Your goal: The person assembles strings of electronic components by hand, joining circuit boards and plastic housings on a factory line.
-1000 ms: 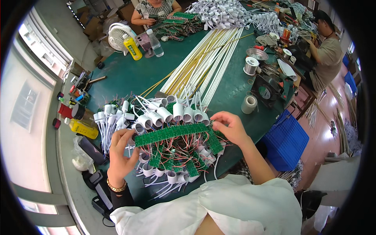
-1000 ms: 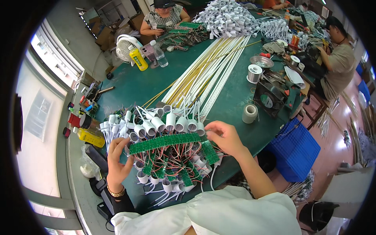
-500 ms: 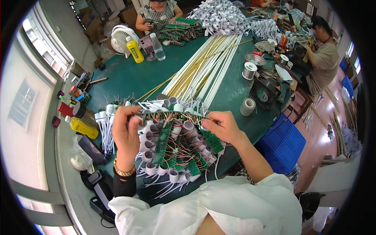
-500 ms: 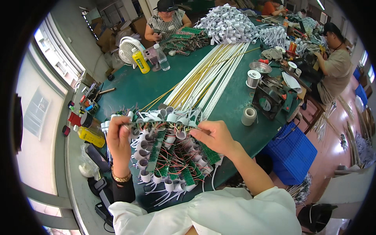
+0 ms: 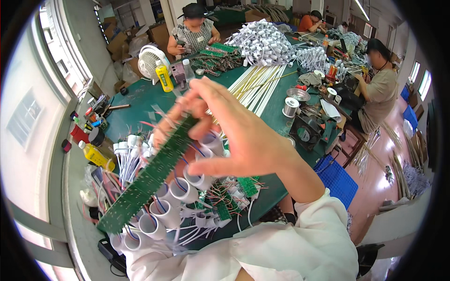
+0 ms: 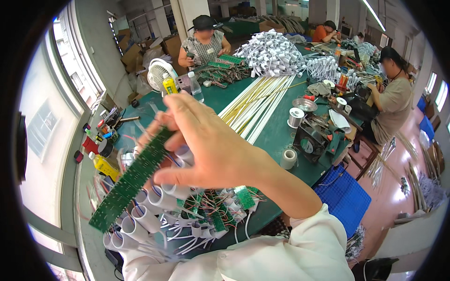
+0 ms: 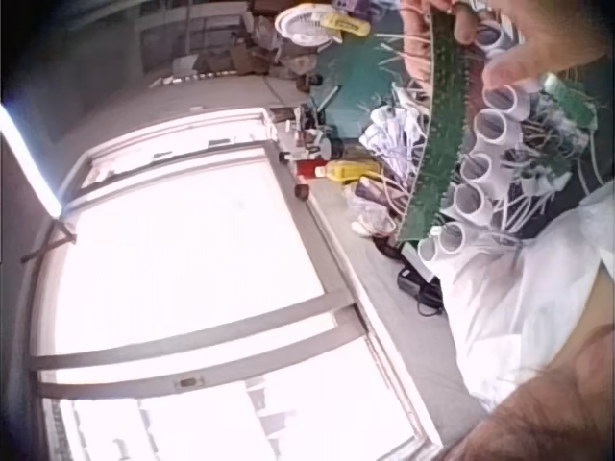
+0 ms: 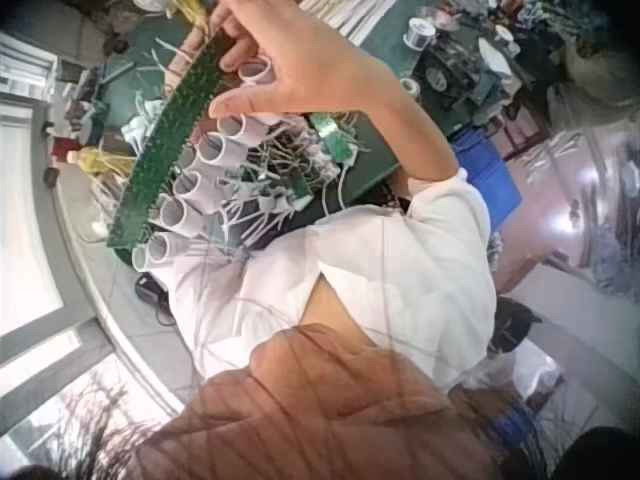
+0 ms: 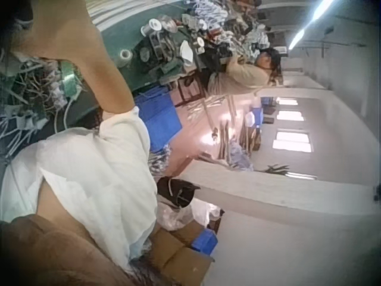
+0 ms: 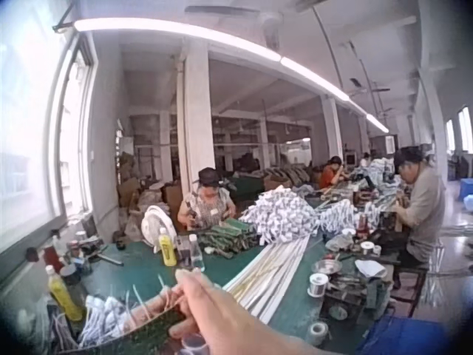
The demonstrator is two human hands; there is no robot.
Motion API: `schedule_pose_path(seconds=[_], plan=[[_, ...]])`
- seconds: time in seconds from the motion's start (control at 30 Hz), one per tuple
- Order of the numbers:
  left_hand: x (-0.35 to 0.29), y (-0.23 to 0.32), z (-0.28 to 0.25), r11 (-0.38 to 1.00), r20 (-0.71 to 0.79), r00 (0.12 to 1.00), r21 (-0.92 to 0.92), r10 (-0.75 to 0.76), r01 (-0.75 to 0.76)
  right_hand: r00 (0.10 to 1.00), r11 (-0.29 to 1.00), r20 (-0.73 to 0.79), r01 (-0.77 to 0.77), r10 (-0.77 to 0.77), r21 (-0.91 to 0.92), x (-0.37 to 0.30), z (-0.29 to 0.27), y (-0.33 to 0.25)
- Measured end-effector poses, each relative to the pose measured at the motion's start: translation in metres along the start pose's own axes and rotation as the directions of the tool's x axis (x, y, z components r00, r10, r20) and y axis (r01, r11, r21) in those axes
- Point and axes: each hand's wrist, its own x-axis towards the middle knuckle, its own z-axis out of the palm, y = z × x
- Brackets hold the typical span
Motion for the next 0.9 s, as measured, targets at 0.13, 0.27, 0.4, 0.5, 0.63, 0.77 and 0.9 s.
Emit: schedule_pose_path(seconds=[0.13, 0.27, 0.4, 0.5, 0.63, 0.77, 0.9], plan=[[-0.060, -0.035, 0.026, 0.992, -0.264, 0.957, -0.056, -0.124, 0.113, 0.896, 0.897, 0.205, -0.326, 0.394, -0.298, -0.015, 0.019, 0.007], [-0.039, -0.065, 0.039, 0.962, -0.444, 0.855, -0.157, -0.269, 0.221, 0.929, 0.946, 0.203, -0.282, 0.310, -0.158, -0.063, 0.035, 0.016], [-0.068, -0.057, 0.059, 0.949, -0.544, 0.779, -0.143, -0.314, 0.282, 0.987, 0.966, 0.096, -0.147, 0.129, 0.211, -0.082, 0.036, 0.004], [-0.080, -0.054, 0.039, 0.908, -0.378, 0.826, -0.147, -0.419, 0.393, 0.995, 0.885, 0.098, -0.025, -0.024, 0.465, -0.083, 0.019, -0.010], [-0.108, -0.029, 0.029, 0.747, 0.111, 0.860, -0.448, -0.498, 0.491, 0.831, 0.489, 0.267, -0.514, 0.488, 0.705, -0.116, -0.014, -0.034], [-0.133, -0.015, 0.017, 0.930, -0.143, 0.921, 0.002, -0.363, 0.367, 0.650, 0.087, 0.302, -0.495, 0.697, 0.865, -0.115, 0.006, 0.012], [-0.129, -0.007, 0.015, 0.875, -0.348, 0.856, 0.161, -0.382, 0.456, 0.679, 0.109, 0.253, -0.443, 0.689, 0.890, -0.116, 0.037, 0.047]])
